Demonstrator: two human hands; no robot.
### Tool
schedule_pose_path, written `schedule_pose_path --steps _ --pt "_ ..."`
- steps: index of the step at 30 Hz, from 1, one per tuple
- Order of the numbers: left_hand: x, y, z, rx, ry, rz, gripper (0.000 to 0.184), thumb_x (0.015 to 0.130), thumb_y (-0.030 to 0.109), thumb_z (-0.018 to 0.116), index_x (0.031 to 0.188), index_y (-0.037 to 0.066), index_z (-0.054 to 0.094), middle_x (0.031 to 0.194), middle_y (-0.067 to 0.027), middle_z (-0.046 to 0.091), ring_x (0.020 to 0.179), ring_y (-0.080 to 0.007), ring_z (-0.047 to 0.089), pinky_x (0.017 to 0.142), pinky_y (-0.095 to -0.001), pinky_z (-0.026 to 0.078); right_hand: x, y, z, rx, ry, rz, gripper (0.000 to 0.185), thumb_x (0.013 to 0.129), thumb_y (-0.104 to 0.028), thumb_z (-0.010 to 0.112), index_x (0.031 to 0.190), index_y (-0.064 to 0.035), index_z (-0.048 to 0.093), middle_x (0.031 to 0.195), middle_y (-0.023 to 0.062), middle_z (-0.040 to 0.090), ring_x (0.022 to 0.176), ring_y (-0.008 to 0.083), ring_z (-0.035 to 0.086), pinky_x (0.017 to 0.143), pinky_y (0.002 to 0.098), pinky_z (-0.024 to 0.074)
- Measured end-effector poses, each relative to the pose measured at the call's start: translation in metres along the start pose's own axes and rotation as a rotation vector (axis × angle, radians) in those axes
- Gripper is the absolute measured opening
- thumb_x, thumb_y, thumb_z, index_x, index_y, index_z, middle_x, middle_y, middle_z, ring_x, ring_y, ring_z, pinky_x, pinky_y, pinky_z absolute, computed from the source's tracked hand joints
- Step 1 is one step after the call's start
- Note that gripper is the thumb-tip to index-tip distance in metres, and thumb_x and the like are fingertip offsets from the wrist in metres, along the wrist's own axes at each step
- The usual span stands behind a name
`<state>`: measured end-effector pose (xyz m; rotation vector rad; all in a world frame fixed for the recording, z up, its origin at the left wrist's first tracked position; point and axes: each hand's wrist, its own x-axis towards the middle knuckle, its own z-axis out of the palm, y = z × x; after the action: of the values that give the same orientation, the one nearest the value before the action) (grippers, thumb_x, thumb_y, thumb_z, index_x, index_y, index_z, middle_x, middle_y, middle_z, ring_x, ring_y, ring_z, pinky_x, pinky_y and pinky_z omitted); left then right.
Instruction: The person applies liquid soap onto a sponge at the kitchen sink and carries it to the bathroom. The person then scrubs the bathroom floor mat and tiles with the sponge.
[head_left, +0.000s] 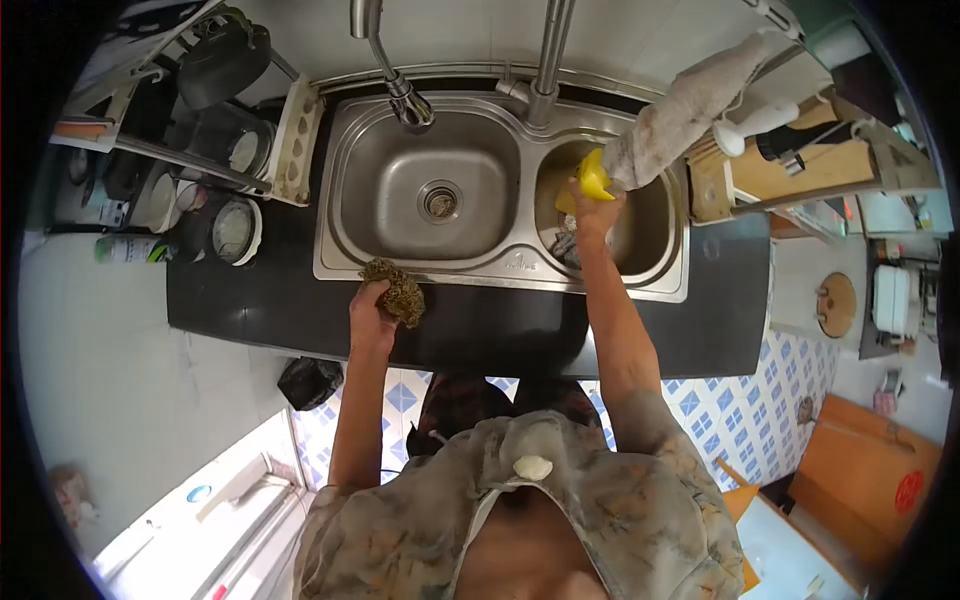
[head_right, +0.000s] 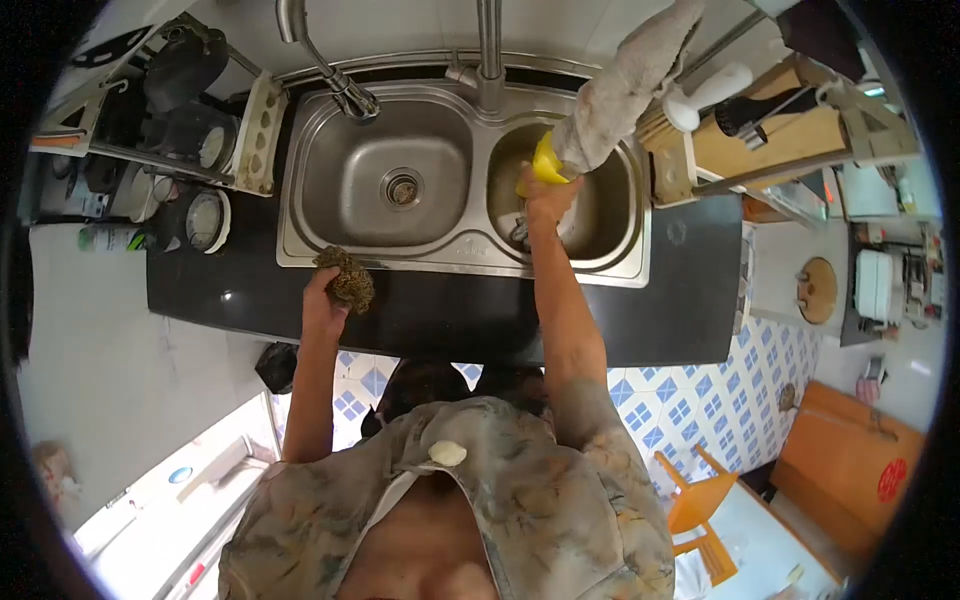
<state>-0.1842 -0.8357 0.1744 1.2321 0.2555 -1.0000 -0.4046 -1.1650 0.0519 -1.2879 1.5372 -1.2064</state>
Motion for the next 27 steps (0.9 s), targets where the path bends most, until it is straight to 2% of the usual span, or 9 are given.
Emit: schedule_pose_path --steps 1,4,7,12,15,21,24,25,27 --pt "-0.002 -0.004 0.002 -0.025 -0.003 0.014 0.031 0.086 0.011 0.058 0.115 0.001 0.058 0.105 -0.0128 0.065 0.098 -0.029 0.065 0.086 -0.0452 0.055 -0.01 -0.026 -0.006 0.008 0.001 -0.035 0.102 0.06 -0.034 0.09 0.138 0.0039 0.037 0.125 0.0245 0.056 0.119 0.0362 0.055 0.103 0.0418 0.0416" --pt "-0.002 -0.012 0.011 -0.088 -0.018 0.048 0.03 0.087 0.01 0.055 0.116 0.003 0.059 0.105 -0.0105 0.064 0.098 -0.0265 0.064 0.085 -0.0432 0.054 -0.011 -0.029 -0.007 -0.22 0.113 -0.159 0.099 0.061 -0.033 0.089 0.136 0.005 0.038 0.123 0.025 0.056 0.115 0.0377 0.056 0.102 0.0419 0.0426" --pt "-0.013 -0.019 0.029 -0.142 -0.035 0.05 0.029 0.089 0.016 0.056 0.116 0.004 0.059 0.104 -0.0085 0.065 0.096 -0.0254 0.065 0.085 -0.0436 0.054 -0.011 -0.011 -0.003 -0.198 0.127 -0.115 0.093 0.062 -0.032 0.086 0.133 0.0068 0.04 0.119 0.0247 0.058 0.112 0.0394 0.058 0.099 0.0425 0.0437" --pt "-0.004 -0.021 0.05 -0.213 -0.17 0.079 0.035 0.097 0.039 0.053 0.109 0.007 0.063 0.097 -0.0085 0.067 0.089 -0.025 0.065 0.077 -0.0404 0.054 -0.005 -0.012 -0.044 -0.389 -0.167 -0.114 0.085 0.065 -0.034 0.082 0.13 0.0056 0.043 0.115 0.0259 0.061 0.108 0.0405 0.06 0.094 0.0436 0.0469" --pt "0.009 -0.015 0.057 -0.236 -0.148 0.01 0.038 0.098 0.042 0.053 0.107 0.006 0.063 0.091 -0.0078 0.067 0.08 -0.0241 0.066 0.071 -0.0383 0.055 -0.002 -0.017 -0.069 -0.483 -0.383 -0.188 0.085 0.064 -0.035 0.083 0.129 0.0041 0.044 0.111 0.0263 0.063 0.106 0.0412 0.062 0.092 0.044 0.0489" --pt "0.03 0.001 0.066 0.135 -0.374 -0.093 0.03 0.098 0.028 0.057 0.107 0.001 0.066 0.093 -0.0114 0.068 0.079 -0.0221 0.069 0.07 -0.0342 0.056 -0.029 -0.049 -0.087 -0.63 -0.75 -0.273 0.08 0.066 -0.035 0.083 0.127 0.0024 0.046 0.112 0.0251 0.064 0.109 0.0396 0.062 0.094 0.0432 0.0485" --pt "0.032 0.003 0.081 0.309 -0.425 0.024 0.027 0.096 0.014 0.056 0.117 -0.002 0.064 0.094 -0.0121 0.068 0.085 -0.0211 0.07 0.074 -0.0335 0.057 -0.045 -0.065 -0.079 -0.56 -0.745 -0.283 0.081 0.066 -0.034 0.082 0.128 0.0032 0.045 0.114 0.0258 0.063 0.109 0.0399 0.061 0.096 0.0428 0.0476" --pt "0.038 0.001 0.079 0.332 -0.517 0.078 0.034 0.094 0.004 0.056 0.127 0.0 0.061 0.097 -0.0099 0.069 0.085 -0.0185 0.069 0.078 -0.0325 0.056 -0.042 -0.06 -0.078 -0.595 -0.774 -0.214 0.086 0.067 -0.034 0.082 0.132 0.004 0.041 0.119 0.0269 0.061 0.111 0.0407 0.06 0.098 0.043 0.0471" --pt "0.048 -0.004 0.082 0.607 -0.593 0.338 0.035 0.092 0.005 0.059 0.127 0.003 0.062 0.096 -0.0083 0.069 0.084 -0.0171 0.068 0.078 -0.032 0.054 -0.044 -0.06 -0.075 -0.569 -0.745 -0.265 0.088 0.067 -0.034 0.082 0.134 0.0043 0.039 0.12 0.0272 0.06 0.113 0.0407 0.059 0.099 0.0428 0.0466"
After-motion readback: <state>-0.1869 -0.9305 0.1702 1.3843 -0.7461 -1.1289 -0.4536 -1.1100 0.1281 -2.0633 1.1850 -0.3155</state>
